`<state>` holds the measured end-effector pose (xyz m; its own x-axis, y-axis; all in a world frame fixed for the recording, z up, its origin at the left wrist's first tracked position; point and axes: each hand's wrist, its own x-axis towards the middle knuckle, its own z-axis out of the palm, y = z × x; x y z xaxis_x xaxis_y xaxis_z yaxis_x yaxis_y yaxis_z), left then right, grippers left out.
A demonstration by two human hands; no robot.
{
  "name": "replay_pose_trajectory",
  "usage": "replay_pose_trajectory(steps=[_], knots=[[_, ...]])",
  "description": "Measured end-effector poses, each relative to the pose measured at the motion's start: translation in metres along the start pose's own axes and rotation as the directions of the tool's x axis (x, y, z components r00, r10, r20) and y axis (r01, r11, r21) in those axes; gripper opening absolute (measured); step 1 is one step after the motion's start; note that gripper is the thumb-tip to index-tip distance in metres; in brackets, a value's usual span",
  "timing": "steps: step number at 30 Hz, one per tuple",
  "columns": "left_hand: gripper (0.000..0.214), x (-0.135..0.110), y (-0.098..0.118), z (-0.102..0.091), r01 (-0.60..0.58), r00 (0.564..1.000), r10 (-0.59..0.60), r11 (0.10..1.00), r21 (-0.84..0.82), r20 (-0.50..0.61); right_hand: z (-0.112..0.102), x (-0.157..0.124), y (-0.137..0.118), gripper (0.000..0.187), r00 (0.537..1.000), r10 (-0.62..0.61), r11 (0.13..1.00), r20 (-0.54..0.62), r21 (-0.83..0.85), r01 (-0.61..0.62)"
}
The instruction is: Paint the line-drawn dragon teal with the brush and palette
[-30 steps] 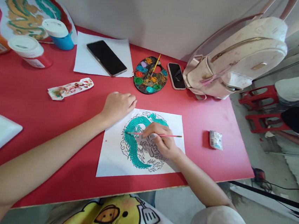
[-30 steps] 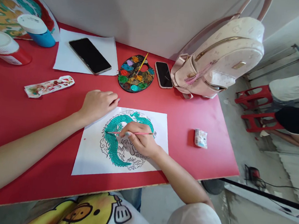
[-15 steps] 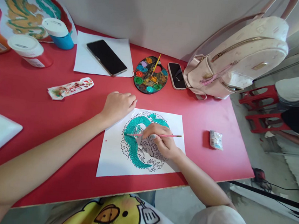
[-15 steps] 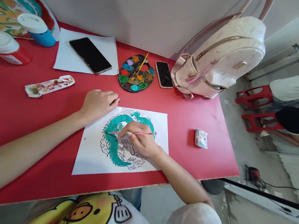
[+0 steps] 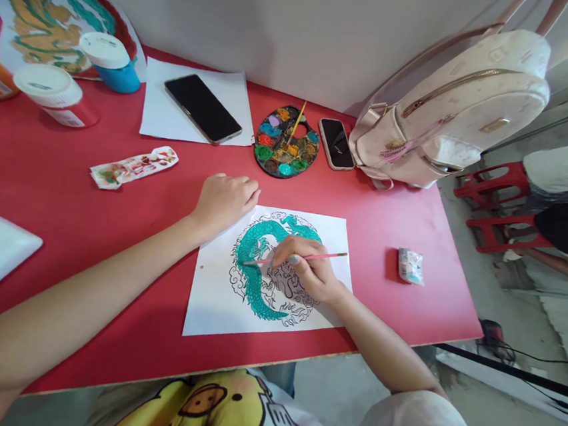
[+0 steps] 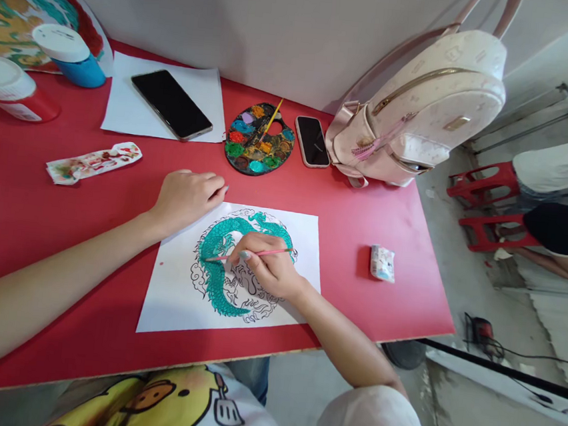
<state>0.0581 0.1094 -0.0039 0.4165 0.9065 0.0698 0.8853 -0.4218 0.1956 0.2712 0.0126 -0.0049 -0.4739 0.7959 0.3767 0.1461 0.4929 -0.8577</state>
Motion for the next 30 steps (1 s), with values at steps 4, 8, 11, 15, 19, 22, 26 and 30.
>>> replay_pose_trajectory(steps=[4,8,11,15,19,22,26,30], knots=[[0.038,0.0001,0.0,0.0012,0.005,1.0,-0.005,1.0,-0.012,0.002,-0.0001,-0.0003,-0.0006,0.046,1.0,0.012,1.0,-0.016,-0.01,-0.012],[0.038,0.0003,-0.0001,0.0018,0.008,1.0,-0.008,1.0,-0.012,-0.001,-0.0002,0.0007,-0.0008,0.05,1.0,0.025,1.0,0.0,0.012,-0.025],[0.038,0.0002,-0.0004,0.0014,0.002,1.0,-0.002,1.0,-0.006,0.0,-0.0003,0.0018,-0.0011,0.047,0.999,0.026,0.999,-0.019,0.038,-0.025],[0.037,0.0004,-0.0008,0.0019,-0.001,1.0,0.001,1.0,-0.012,-0.009,-0.0005,0.0015,-0.0013,0.046,0.999,0.03,0.997,-0.011,0.066,-0.029],[0.037,0.0004,-0.0009,0.0033,-0.008,1.0,0.008,1.0,0.003,-0.019,-0.0005,0.0004,-0.0022,0.05,0.998,0.054,0.998,0.012,0.043,-0.054],[0.037,0.0,-0.0011,0.0033,-0.007,1.0,0.007,1.0,-0.004,-0.024,-0.0003,0.0003,-0.0024,0.052,0.999,0.046,0.998,0.013,0.038,-0.047],[0.038,-0.0005,-0.0018,0.0035,-0.011,1.0,0.01,1.0,-0.006,-0.024,-0.0002,0.0,-0.0004,0.052,0.999,0.049,0.998,0.003,0.05,-0.049],[0.039,-0.0002,-0.0025,0.0047,-0.017,0.999,0.017,1.0,0.016,-0.031,0.0004,-0.0009,0.0013,0.05,0.999,0.039,0.996,0.0,0.086,-0.039]])
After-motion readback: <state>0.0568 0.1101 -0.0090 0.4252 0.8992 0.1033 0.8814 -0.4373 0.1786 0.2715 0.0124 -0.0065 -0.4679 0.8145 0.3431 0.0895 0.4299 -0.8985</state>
